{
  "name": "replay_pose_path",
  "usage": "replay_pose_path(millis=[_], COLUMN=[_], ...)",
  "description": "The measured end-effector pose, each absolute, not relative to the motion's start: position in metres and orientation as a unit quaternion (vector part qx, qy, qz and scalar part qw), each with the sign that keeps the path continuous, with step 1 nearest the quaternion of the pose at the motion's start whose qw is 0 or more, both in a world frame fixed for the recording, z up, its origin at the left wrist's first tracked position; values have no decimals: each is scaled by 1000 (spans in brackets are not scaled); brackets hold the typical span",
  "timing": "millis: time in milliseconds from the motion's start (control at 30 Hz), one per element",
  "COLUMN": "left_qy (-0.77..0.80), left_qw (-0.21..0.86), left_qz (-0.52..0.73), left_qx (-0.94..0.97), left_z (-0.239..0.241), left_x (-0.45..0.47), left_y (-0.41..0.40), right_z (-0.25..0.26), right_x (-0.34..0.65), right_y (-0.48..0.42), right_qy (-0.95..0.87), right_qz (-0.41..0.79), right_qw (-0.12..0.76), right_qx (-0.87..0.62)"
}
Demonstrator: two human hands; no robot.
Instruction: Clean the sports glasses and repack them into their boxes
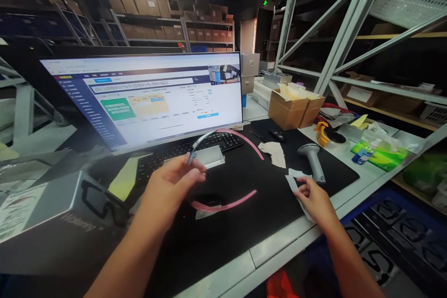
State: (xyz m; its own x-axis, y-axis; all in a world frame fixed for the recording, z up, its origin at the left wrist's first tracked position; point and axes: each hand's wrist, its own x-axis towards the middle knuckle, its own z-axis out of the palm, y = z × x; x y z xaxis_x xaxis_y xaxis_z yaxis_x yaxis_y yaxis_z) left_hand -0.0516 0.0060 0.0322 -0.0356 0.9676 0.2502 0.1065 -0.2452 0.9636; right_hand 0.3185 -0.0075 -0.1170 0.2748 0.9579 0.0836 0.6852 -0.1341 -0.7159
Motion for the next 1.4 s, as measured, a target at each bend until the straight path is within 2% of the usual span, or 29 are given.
replay_pose_path(millis=[200,300,433,500,833,1233,1400], left_qy=[448,450,440,425,386,431,442], left_qw=[464,461,436,425,379,397,400], left_qz=[550,578,642,680,768,723,716], left_qx=[530,501,451,420,343,365,362], left_z=[36,41,55,64,84,75,74], left_x=[-57,-64,-76,-83,-120,-116,-113], left_y=[10,10,6,3,-6,6,8], right_z=[-64,-30,2,14,47,40,38], right_x=[287,252,207,189,140,159,163], right_y=[-2,7,32,48,81,83,83], right_qy=[-644,-692,-627,-619,-687,-771,-762], right_qz=[364,422,594,619,528,384,404], right_qw=[409,379,354,343,398,413,401], right_qx=[-534,-446,-359,-341,-300,-295,-310])
